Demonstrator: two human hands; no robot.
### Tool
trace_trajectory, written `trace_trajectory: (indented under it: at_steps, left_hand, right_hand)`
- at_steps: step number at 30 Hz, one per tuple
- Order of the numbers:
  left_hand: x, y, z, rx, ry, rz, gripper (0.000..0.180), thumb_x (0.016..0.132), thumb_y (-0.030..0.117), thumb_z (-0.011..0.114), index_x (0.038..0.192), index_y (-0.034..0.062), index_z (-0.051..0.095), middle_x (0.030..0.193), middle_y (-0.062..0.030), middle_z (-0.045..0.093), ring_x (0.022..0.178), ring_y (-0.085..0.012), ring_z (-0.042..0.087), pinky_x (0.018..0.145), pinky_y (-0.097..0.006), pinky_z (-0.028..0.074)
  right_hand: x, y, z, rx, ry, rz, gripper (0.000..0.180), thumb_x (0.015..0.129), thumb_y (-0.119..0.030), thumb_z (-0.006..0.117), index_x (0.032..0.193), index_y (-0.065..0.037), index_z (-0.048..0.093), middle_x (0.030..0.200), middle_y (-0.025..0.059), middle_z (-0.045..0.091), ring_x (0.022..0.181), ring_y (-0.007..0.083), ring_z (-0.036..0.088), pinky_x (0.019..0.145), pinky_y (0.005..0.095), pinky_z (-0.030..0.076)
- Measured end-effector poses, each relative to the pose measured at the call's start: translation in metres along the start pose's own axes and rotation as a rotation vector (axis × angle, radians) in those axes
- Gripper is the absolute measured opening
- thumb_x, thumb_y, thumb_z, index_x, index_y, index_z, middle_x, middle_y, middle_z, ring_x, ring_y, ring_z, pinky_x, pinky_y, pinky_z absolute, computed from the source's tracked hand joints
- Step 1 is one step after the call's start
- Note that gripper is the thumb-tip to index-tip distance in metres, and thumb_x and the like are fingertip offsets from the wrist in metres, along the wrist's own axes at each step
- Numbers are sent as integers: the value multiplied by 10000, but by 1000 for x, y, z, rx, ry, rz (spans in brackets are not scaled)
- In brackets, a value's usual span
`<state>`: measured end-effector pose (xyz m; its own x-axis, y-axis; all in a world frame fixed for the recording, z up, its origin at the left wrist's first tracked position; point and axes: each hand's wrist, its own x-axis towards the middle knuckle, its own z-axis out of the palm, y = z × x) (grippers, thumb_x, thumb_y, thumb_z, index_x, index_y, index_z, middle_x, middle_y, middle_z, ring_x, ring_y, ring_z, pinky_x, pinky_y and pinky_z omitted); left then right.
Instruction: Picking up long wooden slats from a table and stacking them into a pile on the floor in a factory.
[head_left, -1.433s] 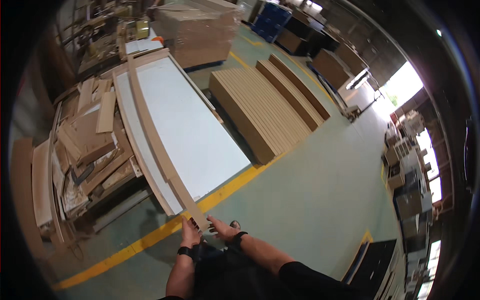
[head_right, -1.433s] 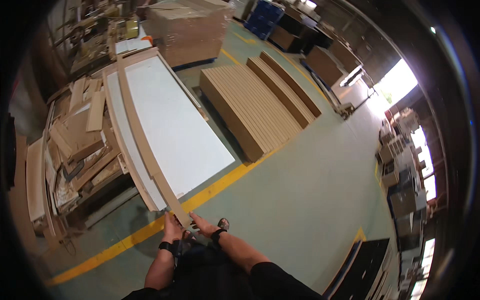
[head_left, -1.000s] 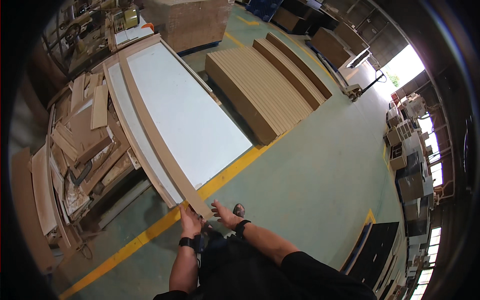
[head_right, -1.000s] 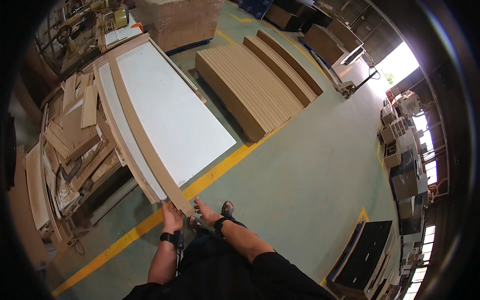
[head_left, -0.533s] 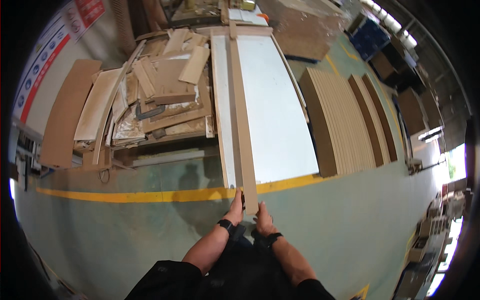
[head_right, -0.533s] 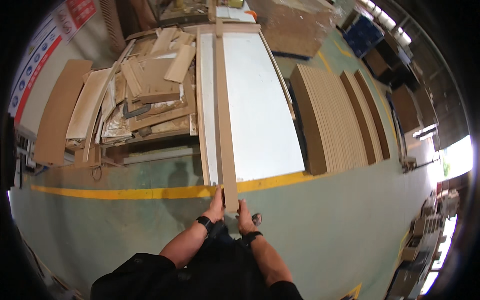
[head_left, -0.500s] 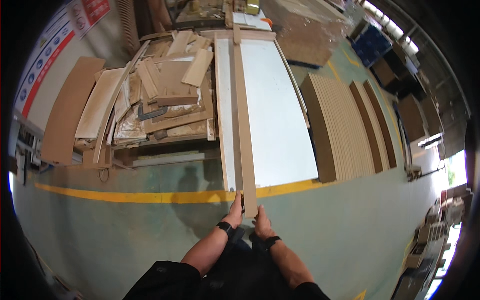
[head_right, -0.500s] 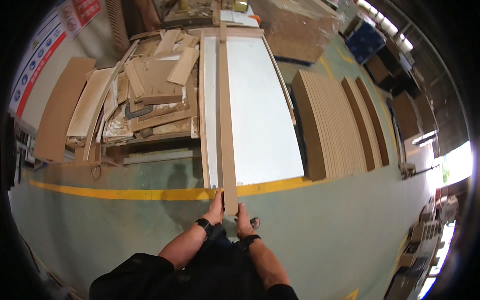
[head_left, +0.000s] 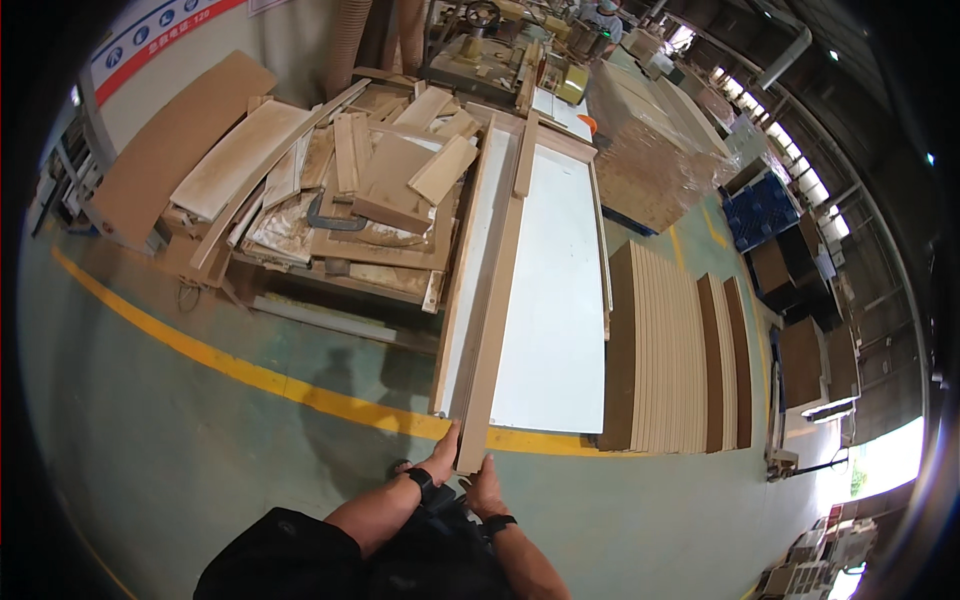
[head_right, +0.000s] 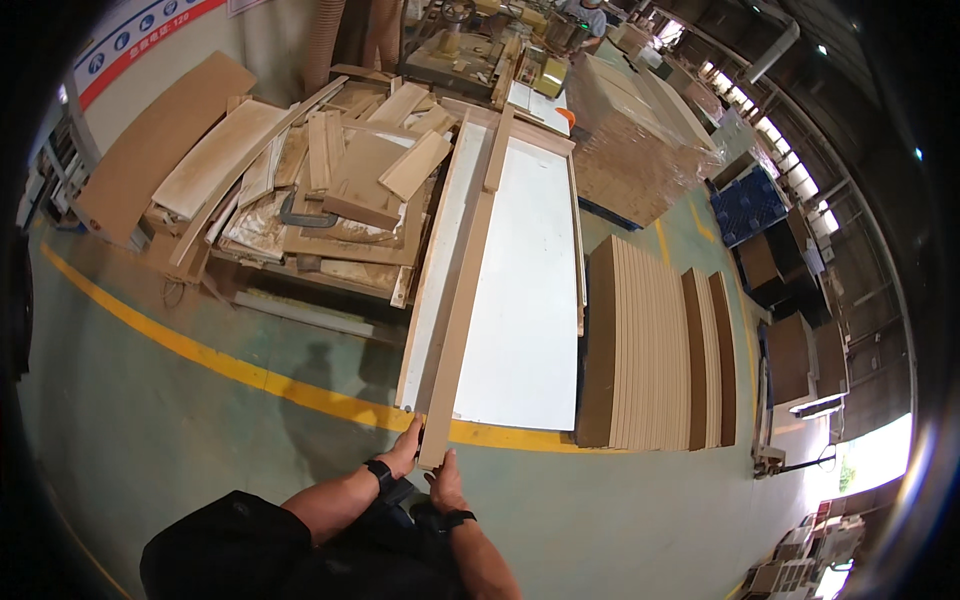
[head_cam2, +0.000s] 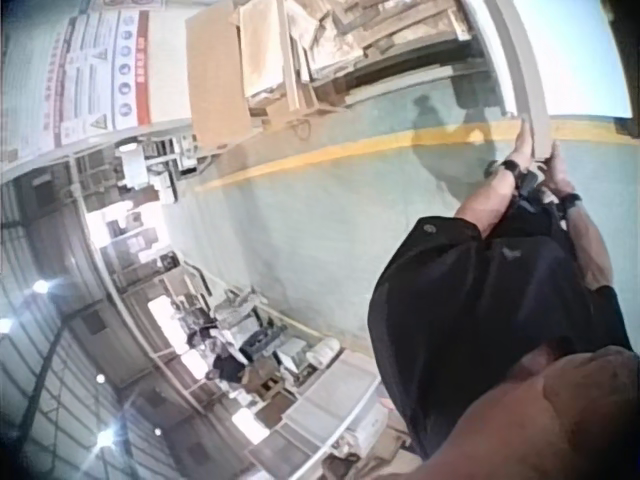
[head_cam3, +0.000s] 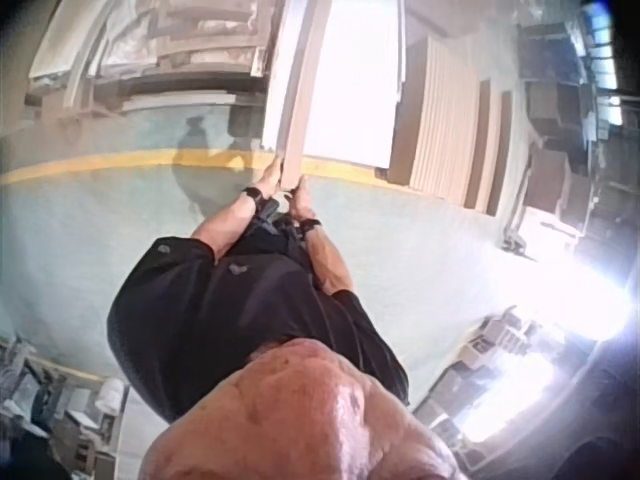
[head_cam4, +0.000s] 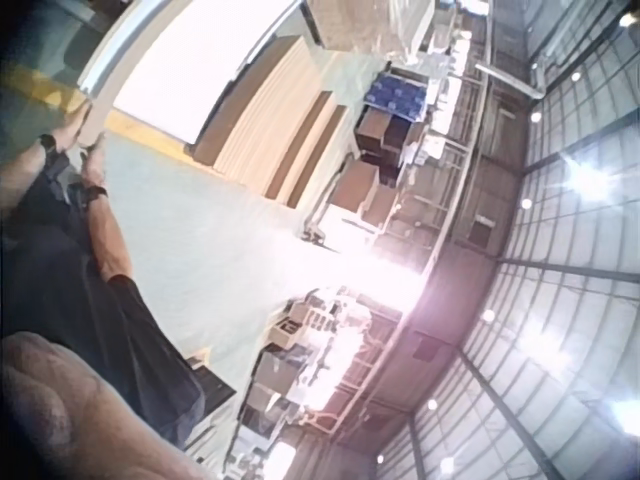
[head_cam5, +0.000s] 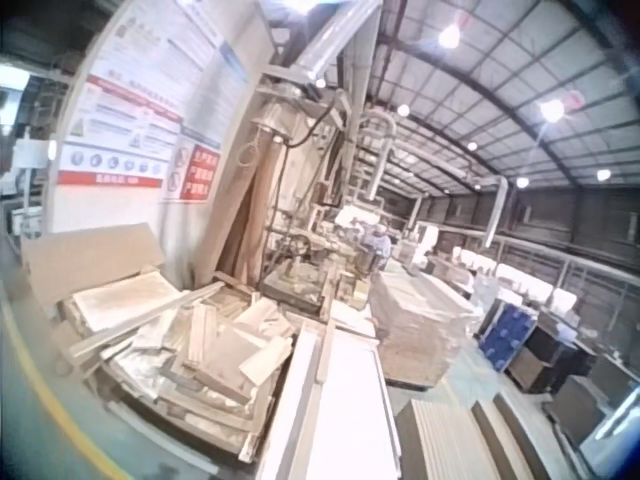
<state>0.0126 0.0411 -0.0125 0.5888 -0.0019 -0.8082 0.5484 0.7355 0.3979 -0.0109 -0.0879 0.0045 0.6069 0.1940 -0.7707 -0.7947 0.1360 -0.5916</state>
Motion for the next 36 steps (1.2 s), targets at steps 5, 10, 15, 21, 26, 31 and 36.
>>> trace_trajectory:
  at_steps: [5, 10, 15, 21, 26, 31, 36]
  left_hand:
    - [-2, -2, 0, 43, -104, 98, 644, 997, 611, 392, 1316, 76, 554, 1215, -58, 605, 1127, -179, 538, 978, -338, 414]
    - [-1, -6, 0, 159, -45, 158, 620, 1019, 553, 319, 1262, 33, 553, 1213, -134, 596, 1129, -255, 562, 942, -382, 443]
    - [8, -10, 5, 206, -77, 149, 539, 1017, 493, 346, 1315, 78, 518, 1233, -91, 578, 1146, -203, 534, 966, -341, 417]
    - [9, -17, 11, 116, 32, 179, 547, 1020, 510, 302, 1198, 36, 511, 1123, -161, 566, 1052, -291, 571, 902, -419, 457]
    - [-1, -12, 8, 153, -123, 157, 678, 1021, 577, 280, 1491, 93, 351, 1462, -109, 431, 1317, -239, 417, 1075, -387, 353]
    - [-2, -13, 1, 4, -106, 173, 686, 1010, 602, 336, 1399, 54, 473, 1319, -96, 561, 1203, -200, 511, 1014, -346, 394]
    - [2, -20, -6, -63, -79, 110, 613, 993, 616, 393, 1138, 74, 640, 992, -27, 658, 946, -149, 577, 875, -303, 421]
  right_hand:
    - [-3, -4, 6, -20, -33, 67, 729, 1005, -613, 255, 1471, -65, 376, 1476, 129, 446, 1396, 288, 369, 1135, 504, 259]
    - [-11, -9, 6, -261, -75, -24, 642, 1020, -530, 370, 1469, -73, 347, 1445, 136, 468, 1352, 314, 440, 1096, 490, 349]
    - [-8, -9, 1, -675, 17, -259, 628, 858, 41, 670, 1381, -32, 329, 1352, 141, 543, 1176, 334, 606, 884, 404, 552]
    - [11, -3, -2, -57, -149, 110, 677, 1036, -567, 161, 1517, -108, 291, 1525, 100, 379, 1444, 292, 312, 1152, 495, 286]
    - [10, -3, -1, -63, -74, 65, 744, 1004, -632, 183, 1530, -115, 280, 1552, 87, 347, 1473, 285, 245, 1163, 508, 226]
    - [-2, -7, 0, -165, 33, 42, 800, 981, -675, 179, 1528, -104, 294, 1562, 123, 334, 1435, 323, 298, 1146, 479, 239]
    - [-8, -11, -1, -190, -56, -19, 846, 974, -690, 201, 1526, -54, 286, 1578, 132, 304, 1468, 320, 243, 1171, 493, 193]
